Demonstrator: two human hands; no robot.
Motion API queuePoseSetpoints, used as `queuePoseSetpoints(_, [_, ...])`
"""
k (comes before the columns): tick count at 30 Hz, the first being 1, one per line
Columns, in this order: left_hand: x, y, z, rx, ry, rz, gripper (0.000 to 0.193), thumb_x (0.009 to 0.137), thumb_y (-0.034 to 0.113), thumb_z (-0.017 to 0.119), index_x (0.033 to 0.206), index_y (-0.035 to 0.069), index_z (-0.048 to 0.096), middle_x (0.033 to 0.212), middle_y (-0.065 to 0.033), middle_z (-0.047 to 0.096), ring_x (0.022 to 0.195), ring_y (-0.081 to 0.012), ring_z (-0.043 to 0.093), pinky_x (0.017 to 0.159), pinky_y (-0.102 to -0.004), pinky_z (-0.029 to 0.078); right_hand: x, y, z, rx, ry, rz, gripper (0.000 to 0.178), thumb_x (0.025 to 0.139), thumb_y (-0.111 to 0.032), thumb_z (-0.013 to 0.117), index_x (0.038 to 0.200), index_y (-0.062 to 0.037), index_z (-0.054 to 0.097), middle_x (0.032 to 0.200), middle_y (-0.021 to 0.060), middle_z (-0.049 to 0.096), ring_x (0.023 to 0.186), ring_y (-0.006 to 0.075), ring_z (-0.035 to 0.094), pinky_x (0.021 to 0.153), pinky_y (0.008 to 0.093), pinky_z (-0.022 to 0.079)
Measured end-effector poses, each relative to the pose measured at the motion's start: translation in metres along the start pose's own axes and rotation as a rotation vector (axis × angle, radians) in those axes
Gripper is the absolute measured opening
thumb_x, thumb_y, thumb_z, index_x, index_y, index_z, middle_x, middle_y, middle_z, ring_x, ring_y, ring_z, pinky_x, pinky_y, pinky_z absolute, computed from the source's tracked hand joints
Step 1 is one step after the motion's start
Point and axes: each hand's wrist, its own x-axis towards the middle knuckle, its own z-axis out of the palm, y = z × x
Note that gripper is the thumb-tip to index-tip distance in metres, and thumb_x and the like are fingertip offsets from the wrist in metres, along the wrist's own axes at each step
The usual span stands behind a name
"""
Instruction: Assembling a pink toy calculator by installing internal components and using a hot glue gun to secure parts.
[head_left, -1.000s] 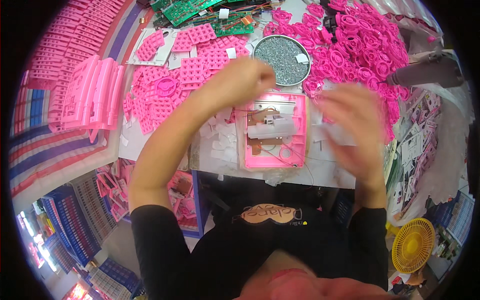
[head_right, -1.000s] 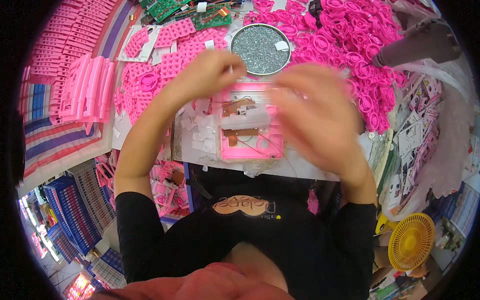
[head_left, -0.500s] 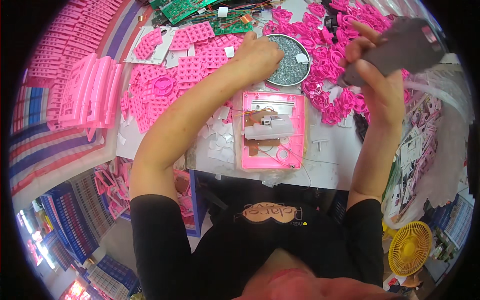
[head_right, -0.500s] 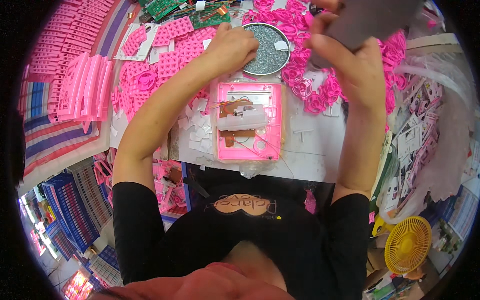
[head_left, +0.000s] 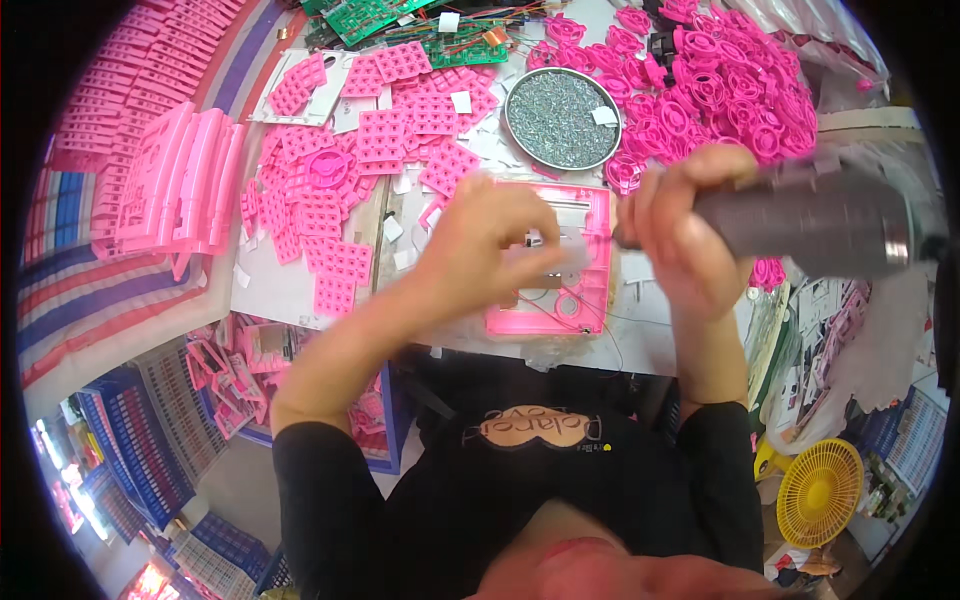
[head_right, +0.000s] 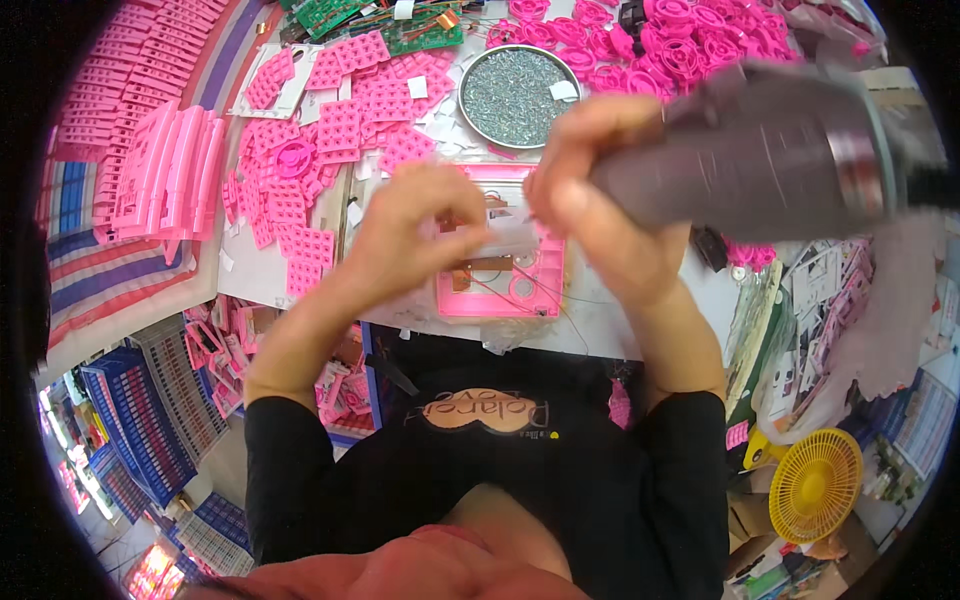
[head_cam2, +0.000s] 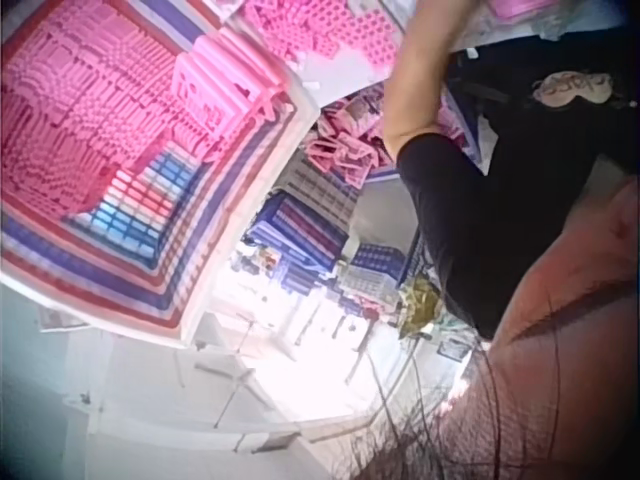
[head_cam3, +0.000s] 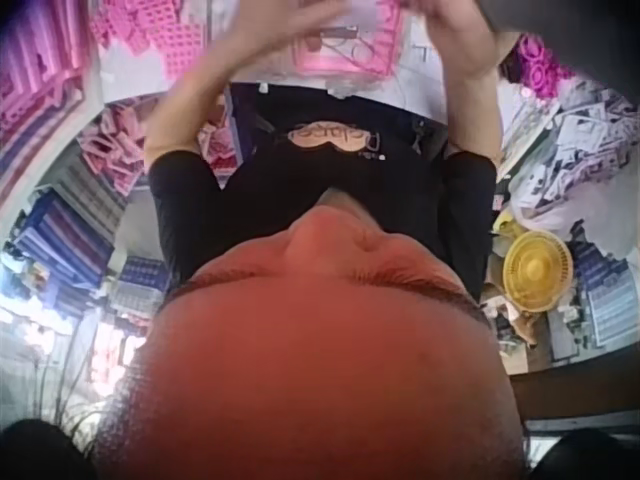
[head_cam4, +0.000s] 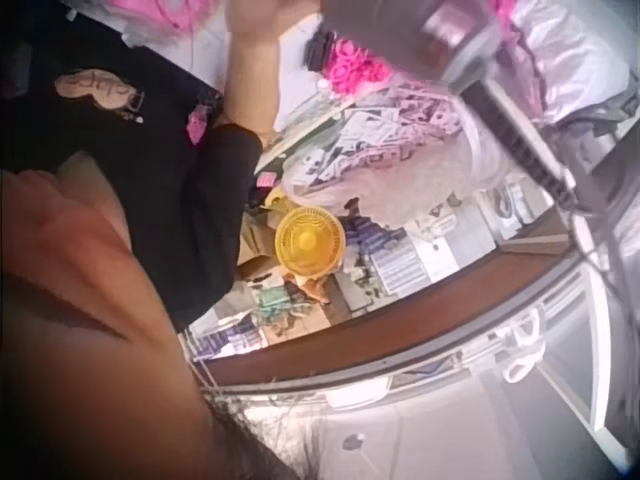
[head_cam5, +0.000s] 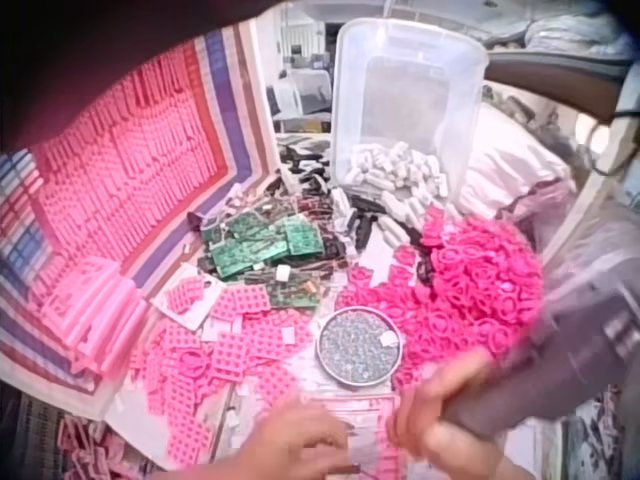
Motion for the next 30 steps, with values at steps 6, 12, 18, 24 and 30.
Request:
queuePoseSetpoints(6, [-0.04,-0.003,0.043,0.298,0.288,0.088,0.016,0.077,0.016,0.08,0.091,0.017,0.071,0.091,0.0064,0.068,0.084,-0.0152,0.06,0.083,-0.0379,0.031,-0.011,-0.004,0.037,0.033,-0.044,0.014,0.032,0.092,-0.024,0.07,0.112,-0.0098,0.049,0.057,-0.0006,0.046,0.049,0.0139,0.045,0.048,0.0301,0.038])
queuePoseSetpoints(12, [-0.043,-0.005,0.047,0.144,0.339,0.092,0.022,0.073,0.015,0.082,0.092,0.018,0.071,0.089,0.0062,0.068,0.083,-0.016,0.06,0.086,-0.0391,0.03,-0.01,0.002,0.039,0.008,-0.118,0.04,0.029,0.091,-0.024,0.073,0.106,-0.0093,0.053,0.057,-0.0007,0.049,0.049,0.0146,0.048,0.048,0.0302,0.041])
queuePoseSetpoints(18, [-0.051,-0.009,0.047,0.363,0.31,0.073,0.036,0.069,0.025,0.085,0.099,0.019,0.067,0.098,0.0066,0.066,0.091,-0.0174,0.059,0.088,-0.0442,0.029,-0.012,0.008,0.037,-0.048,-0.118,0.031,0.027,0.091,-0.021,0.071,0.107,-0.0082,0.053,0.058,0.0008,0.049,0.051,0.0155,0.048,0.05,0.0315,0.042])
queuePoseSetpoints(24, [-0.057,-0.019,0.043,0.51,0.297,-0.018,0.039,0.071,0.033,0.084,0.103,0.018,0.067,0.097,0.0048,0.064,0.091,-0.0179,0.057,0.086,-0.0428,0.027,-0.014,0.034,0.023,-0.162,-0.055,-0.016,0.027,0.094,-0.017,0.065,0.111,-0.0067,0.048,0.065,0.0041,0.05,0.055,0.0151,0.045,0.053,0.0331,0.041])
queuePoseSetpoints(30, [-0.062,-0.033,0.047,0.532,0.326,0.066,0.049,0.069,0.035,0.083,0.109,0.016,0.064,0.101,0.0051,0.062,0.096,-0.0167,0.056,0.089,-0.0464,0.028,-0.01,0.047,0.019,-0.184,-0.182,0.025,0.026,0.096,-0.019,0.067,0.109,-0.0056,0.049,0.066,0.0041,0.05,0.056,0.0134,0.046,0.052,0.033,0.042])
